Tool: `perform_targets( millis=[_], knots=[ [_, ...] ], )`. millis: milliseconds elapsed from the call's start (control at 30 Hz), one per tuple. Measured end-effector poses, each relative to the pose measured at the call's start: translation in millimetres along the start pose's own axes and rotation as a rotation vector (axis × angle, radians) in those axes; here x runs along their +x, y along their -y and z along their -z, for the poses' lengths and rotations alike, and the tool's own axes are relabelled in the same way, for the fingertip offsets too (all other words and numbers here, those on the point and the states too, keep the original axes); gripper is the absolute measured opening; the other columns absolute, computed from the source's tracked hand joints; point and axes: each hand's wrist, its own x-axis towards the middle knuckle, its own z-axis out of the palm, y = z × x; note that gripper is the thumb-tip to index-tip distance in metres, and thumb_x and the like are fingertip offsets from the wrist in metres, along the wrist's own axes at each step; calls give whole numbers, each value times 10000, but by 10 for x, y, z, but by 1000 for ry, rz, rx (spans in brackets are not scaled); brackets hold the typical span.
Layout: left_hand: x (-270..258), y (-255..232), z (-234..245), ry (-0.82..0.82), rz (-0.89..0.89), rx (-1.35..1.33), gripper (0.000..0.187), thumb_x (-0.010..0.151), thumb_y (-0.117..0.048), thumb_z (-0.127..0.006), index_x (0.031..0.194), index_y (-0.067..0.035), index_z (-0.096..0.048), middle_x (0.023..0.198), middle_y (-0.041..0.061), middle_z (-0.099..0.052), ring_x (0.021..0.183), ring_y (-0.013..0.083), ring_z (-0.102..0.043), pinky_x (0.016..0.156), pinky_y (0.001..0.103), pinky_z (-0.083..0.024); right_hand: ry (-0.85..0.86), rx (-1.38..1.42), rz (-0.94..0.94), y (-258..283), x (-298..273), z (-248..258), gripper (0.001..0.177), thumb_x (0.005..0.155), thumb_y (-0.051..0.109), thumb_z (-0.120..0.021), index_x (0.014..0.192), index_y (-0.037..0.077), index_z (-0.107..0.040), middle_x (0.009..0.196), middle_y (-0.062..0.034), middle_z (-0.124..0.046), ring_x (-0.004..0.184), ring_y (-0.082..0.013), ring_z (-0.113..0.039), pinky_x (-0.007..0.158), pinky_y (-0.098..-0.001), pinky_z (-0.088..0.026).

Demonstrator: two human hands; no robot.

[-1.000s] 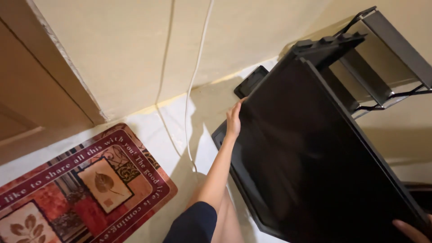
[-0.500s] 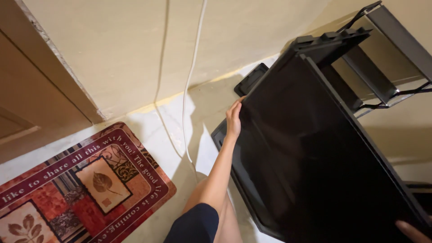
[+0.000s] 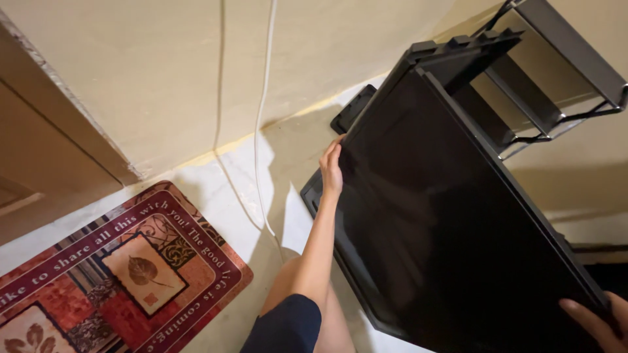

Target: The recorder is seen assembling a black plastic storage container by snapping panels together.

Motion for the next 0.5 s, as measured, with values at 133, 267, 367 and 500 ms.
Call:
perform_targets(
  millis=[133,267,367,500],
  knots=[
    [-6,81,4,-2,13,-45,395,1058,-242,-536,1257,64,-686,1283,138,-703,1236,230,-610,1123,336,-407,-18,66,-303,920,160,42,269,991,171,-691,1174,-25,-714,841,-191,-728,742,-284,-720,721,-416,-567],
    [33,476,191,-19,32,97,421,1056,-281,-558,1264,60,-690,1323,148,-693,1278,234,-604,1144,346,-407,25,64,-410,2160,314,262,255,945,227,-717,1077,8,-713,680,-125,-675,569,-260,-665,533,-389,-533],
    [24,879,357,-73,232,73,493,1033,-305,-592,1374,50,-598,1435,146,-601,1345,245,-545,1173,367,-375,-31,-229,-232,3142,339,711,319,855,358,-759,881,43,-716,521,-217,-587,457,-392,-610,431,-452,-455],
    [21,591,379,-40,90,115,599,1052,-363,-576,1462,70,-521,1531,173,-527,1416,276,-488,1213,391,-348,61,-218,-17,3377,324,825,493,879,383,-749,678,7,-502,464,-227,-483,470,-466,-522,415,-505,-396]
  ],
)
